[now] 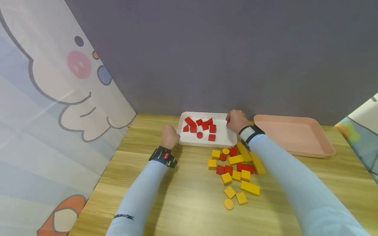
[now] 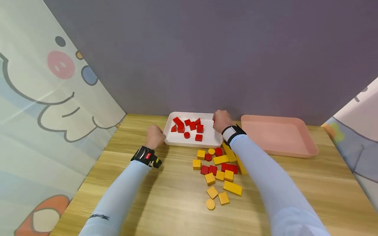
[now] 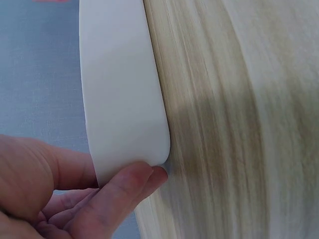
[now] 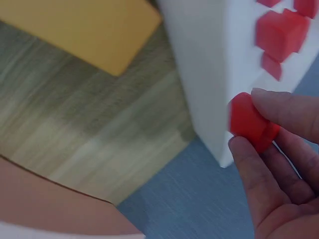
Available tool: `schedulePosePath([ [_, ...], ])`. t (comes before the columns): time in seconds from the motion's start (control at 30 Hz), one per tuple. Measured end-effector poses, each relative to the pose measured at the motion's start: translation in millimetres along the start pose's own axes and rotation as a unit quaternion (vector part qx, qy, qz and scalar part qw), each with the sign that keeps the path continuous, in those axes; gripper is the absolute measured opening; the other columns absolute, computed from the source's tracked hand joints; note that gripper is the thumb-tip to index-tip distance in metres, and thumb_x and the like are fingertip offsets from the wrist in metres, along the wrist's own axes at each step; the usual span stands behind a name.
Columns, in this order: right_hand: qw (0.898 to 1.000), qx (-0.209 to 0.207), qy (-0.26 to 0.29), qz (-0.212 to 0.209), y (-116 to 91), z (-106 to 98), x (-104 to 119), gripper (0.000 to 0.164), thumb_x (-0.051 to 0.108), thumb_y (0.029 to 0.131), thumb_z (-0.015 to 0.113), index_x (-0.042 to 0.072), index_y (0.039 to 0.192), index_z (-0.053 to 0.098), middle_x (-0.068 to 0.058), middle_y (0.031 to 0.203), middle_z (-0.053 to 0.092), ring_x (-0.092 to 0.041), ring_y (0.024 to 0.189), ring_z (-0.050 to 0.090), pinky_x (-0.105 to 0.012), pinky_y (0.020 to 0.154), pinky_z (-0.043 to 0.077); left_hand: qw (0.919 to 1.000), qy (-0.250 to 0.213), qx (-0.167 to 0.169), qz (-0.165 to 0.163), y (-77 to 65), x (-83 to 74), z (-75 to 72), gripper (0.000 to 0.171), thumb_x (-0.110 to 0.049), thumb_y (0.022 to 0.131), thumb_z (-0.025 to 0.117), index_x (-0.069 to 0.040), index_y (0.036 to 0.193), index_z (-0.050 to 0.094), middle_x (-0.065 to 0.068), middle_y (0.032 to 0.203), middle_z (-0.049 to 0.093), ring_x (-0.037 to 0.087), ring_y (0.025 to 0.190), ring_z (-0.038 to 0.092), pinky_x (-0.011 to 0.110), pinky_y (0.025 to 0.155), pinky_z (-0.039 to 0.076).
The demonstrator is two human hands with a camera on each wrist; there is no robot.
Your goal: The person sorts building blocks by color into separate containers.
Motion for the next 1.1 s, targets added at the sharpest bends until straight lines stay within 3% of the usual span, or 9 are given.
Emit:
schedulePosePath([
  [0.3, 1.000, 0.002, 0.007, 0.015, 6, 6, -1, 0.035, 0.001, 0.092, 0.075, -0.002, 0.127, 0.072, -0.024, 0.121, 0.070, -0.039, 0.102, 0.060, -0.050, 0.101, 0.058, 1.0000, 0.003, -0.005, 0.002, -7.0, -6.3, -2.0, 0.025, 0.004, 0.086, 0.063, -0.005, 0.063, 0.058, 0.006, 0.060, 0.053, 0.020, 0.056, 0.052, 0.025, 0.046, 0.040],
  [0.6, 1.000, -0.007, 0.002, 0.007, 0, 4, 2, 0.032, 0.001, 0.093, 0.073, -0.002, 0.125, 0.072, -0.025, 0.121, 0.071, -0.039, 0.102, 0.062, -0.051, 0.104, 0.057, 1.0000, -0.005, 0.005, -0.005, -10.1, -12.7, -2.7, 0.021, 0.005, 0.088, 0.062, -0.003, 0.068, 0.062, 0.008, 0.061, 0.055, 0.021, 0.056, 0.054, 0.026, 0.046, 0.042],
  [0.8, 1.000, -0.004, -0.001, 0.024, -4, 5, -1, 0.034, 0.002, 0.092, 0.074, -0.002, 0.126, 0.072, -0.024, 0.121, 0.071, -0.039, 0.103, 0.062, -0.050, 0.104, 0.057, 0.9999, -0.003, 0.012, 0.000, -12.3, -15.6, -4.9, 0.019, 0.005, 0.087, 0.062, -0.002, 0.069, 0.062, 0.007, 0.063, 0.055, 0.020, 0.057, 0.054, 0.026, 0.046, 0.041],
  [1.1, 0.999, -0.001, 0.012, 0.034, -14, -13, 3, 0.042, 0.009, 0.092, 0.077, 0.001, 0.132, 0.069, -0.023, 0.129, 0.067, -0.039, 0.103, 0.062, -0.049, 0.098, 0.060, 0.9997, 0.004, -0.005, 0.022, -11.2, -17.8, -8.4, 0.019, 0.005, 0.086, 0.063, -0.002, 0.067, 0.062, 0.007, 0.064, 0.055, 0.021, 0.059, 0.053, 0.025, 0.047, 0.040],
])
Point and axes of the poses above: each hand's wrist, its own y-axis towards the middle knuckle, its own z-axis out of the palm, x = y × z, the point moved 5 cm from there along y, towards the middle knuckle
